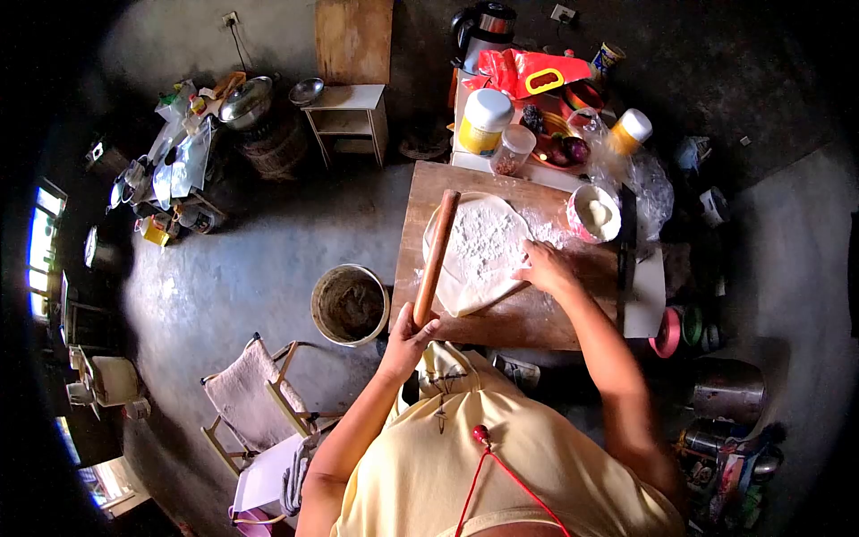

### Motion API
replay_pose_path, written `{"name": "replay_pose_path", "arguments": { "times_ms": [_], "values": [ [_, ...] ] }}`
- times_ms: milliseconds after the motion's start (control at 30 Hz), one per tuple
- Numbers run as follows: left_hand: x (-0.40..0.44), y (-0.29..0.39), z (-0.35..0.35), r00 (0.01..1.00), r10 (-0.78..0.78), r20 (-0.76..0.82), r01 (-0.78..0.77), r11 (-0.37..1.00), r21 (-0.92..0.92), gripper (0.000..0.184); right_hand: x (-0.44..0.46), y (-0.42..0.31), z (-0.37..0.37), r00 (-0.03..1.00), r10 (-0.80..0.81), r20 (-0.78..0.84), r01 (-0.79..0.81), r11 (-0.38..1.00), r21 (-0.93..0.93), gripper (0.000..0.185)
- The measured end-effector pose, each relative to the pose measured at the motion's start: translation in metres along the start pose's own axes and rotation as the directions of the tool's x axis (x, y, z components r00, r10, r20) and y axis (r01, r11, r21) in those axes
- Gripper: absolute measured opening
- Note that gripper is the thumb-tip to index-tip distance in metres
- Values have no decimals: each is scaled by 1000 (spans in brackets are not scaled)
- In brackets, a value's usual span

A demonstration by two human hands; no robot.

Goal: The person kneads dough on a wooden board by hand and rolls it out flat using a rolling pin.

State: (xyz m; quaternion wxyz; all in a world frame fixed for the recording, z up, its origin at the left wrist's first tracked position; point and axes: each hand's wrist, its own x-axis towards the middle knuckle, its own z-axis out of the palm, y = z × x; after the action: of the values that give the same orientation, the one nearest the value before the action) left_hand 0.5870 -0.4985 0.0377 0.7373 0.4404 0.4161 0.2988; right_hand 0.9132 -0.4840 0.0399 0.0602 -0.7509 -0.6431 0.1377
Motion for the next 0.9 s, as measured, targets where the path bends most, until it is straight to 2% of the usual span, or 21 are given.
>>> {"name": "replay_pose_path", "arguments": {
  "times_ms": [33,67,133,167,233,367,433,467,500,533,567,600,633,700,733,767,900],
  "values": [
    [-2,4,1,999,-32,-15,31,999,-11,22,1,-3,-8,987,47,157,-59,995,75,47],
    [-2,2,-1,999,-32,-16,32,999,-10,22,2,-2,-10,986,47,157,-59,995,75,47],
    [0,-7,-5,1000,-5,-20,5,1000,-4,21,3,0,-10,958,11,288,-59,986,158,50],
    [2,-12,-6,1000,-6,-20,6,1000,-3,21,3,5,-5,958,11,288,-60,985,160,50],
    [4,-16,-5,997,65,-33,-65,998,-14,20,4,12,4,953,-160,259,122,980,156,47],
    [4,-16,4,998,56,-31,-58,998,-38,19,-3,5,5,961,-214,175,175,962,211,41],
    [6,-14,9,998,55,-28,-56,998,-37,20,-11,-6,1,961,-34,273,-73,926,370,40],
    [5,-12,13,998,49,-30,-50,998,-46,20,-13,1,8,966,-102,237,34,962,272,35],
    [4,-8,17,999,43,-32,-45,997,-55,21,-20,6,10,966,-102,236,34,961,274,35],
    [4,-6,20,998,52,-23,-54,997,-60,20,-30,10,12,968,-247,53,223,933,283,32],
    [3,-6,22,998,51,-22,-52,997,-61,20,-40,13,15,915,-382,-129,403,879,255,28],
    [4,-7,24,999,49,-19,-50,996,-71,20,-49,13,18,900,-408,-154,435,865,250,18],
    [4,-9,25,999,48,-17,-49,996,-81,20,-57,14,23,849,-481,-221,514,847,133,16],
    [4,-14,25,999,51,-10,-52,993,-102,20,-76,14,18,834,-510,-209,538,837,103,13],
    [4,-16,24,999,45,-7,-46,994,-97,21,-79,16,22,797,-536,-279,575,815,76,16],
    [5,-18,24,999,40,-3,-40,995,-91,21,-83,15,20,798,-534,-280,573,816,77,16],
    [2,-16,22,999,36,-5,-37,995,-93,21,-96,15,22,782,-565,-265,614,772,164,19]
  ]
}}
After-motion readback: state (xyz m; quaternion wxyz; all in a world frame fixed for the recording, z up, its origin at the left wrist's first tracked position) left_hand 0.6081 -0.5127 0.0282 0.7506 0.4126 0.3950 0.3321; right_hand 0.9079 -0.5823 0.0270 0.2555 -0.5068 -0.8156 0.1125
